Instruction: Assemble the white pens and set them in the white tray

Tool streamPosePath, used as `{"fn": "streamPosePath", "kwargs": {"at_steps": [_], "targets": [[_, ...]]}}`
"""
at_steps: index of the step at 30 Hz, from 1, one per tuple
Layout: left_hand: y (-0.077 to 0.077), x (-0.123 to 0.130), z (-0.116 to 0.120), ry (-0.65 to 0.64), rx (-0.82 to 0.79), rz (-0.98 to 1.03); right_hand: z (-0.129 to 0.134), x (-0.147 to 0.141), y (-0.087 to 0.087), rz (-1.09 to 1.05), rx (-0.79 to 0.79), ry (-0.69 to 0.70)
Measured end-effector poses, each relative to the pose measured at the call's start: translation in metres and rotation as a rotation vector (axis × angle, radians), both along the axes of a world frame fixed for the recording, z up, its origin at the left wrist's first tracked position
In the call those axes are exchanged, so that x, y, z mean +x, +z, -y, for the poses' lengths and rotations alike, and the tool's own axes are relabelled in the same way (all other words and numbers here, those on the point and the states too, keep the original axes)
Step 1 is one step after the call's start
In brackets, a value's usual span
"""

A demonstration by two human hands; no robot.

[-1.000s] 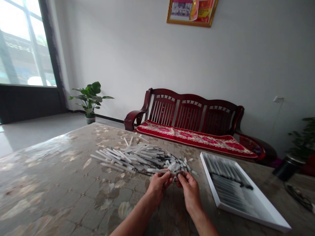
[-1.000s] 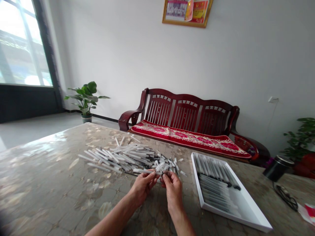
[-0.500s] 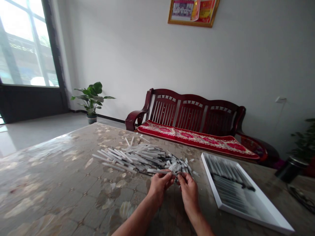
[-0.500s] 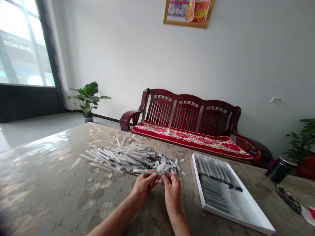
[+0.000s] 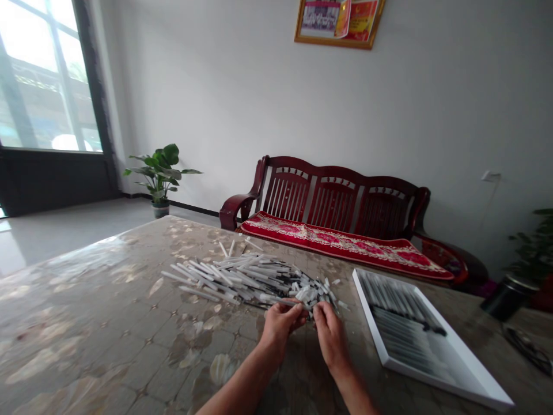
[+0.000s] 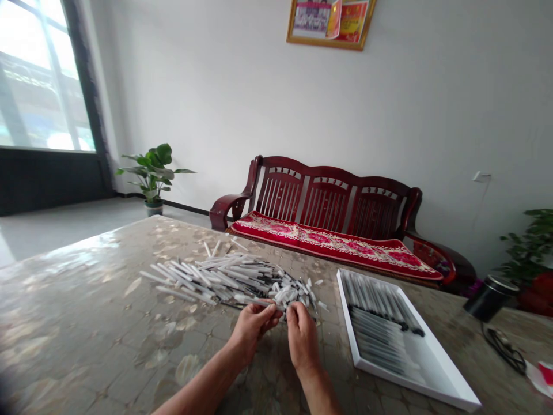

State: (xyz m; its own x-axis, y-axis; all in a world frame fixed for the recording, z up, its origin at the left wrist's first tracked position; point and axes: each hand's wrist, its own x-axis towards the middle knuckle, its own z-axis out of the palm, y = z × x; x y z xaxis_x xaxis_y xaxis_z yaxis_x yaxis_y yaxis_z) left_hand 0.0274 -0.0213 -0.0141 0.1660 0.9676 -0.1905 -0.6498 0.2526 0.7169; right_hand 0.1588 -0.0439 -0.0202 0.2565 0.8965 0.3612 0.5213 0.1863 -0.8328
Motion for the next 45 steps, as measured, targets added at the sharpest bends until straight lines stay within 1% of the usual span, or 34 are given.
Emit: {"fn": "streamPosePath", "kwargs": {"at_steps": [4,7,9,12,17,22,25,29,34,38,40,45], "targets": [[-0.0006,0.0014,0.001,-0.016,0.009,-0.012,-0.0021,0.0024,-0.0016,0.051,-0.018,-0.019],[0.0003,0.0013,0.0017,-0.013,0.006,-0.011,-0.0013,0.003,-0.0022,0.006,-0.05,-0.01],[0.0005,0.0009,0.0016,-0.012,0.004,-0.008,-0.0002,0.0026,-0.0024,-0.012,-0.03,0.013],[-0.0007,0.0011,0.0012,-0.02,0.006,-0.008,-0.0005,0.0026,-0.0038,0.02,-0.007,0.041],[-0.0012,0.0023,0.0012,-0.028,0.012,-0.018,-0.0026,0.0049,-0.0057,0.02,-0.084,0.029],[0.0007,0.0014,0.0015,-0.032,0.008,-0.009,0.0007,0.0034,-0.0013,0.023,-0.026,0.054],[-0.0001,0.0026,0.002,-0.044,0.001,-0.01,0.0002,0.0035,-0.0009,0.053,-0.043,0.046],[-0.0007,0.0041,0.0024,-0.038,-0.002,-0.016,0.0009,0.0052,-0.0009,0.009,-0.081,0.042],[0.0013,0.0021,0.0013,-0.029,-0.016,-0.006,0.0042,0.0035,-0.0001,0.046,-0.04,0.075],[0.0015,0.002,0.0002,-0.048,-0.006,-0.009,0.0037,0.0022,-0.003,0.049,-0.081,0.082],[0.0014,0.0023,0.0,-0.06,0.008,-0.014,0.0041,0.0021,-0.0032,0.032,-0.076,0.086],[0.0007,0.0022,0.0018,-0.077,0.017,-0.023,0.005,0.0027,-0.0001,0.057,-0.038,0.065]]}}
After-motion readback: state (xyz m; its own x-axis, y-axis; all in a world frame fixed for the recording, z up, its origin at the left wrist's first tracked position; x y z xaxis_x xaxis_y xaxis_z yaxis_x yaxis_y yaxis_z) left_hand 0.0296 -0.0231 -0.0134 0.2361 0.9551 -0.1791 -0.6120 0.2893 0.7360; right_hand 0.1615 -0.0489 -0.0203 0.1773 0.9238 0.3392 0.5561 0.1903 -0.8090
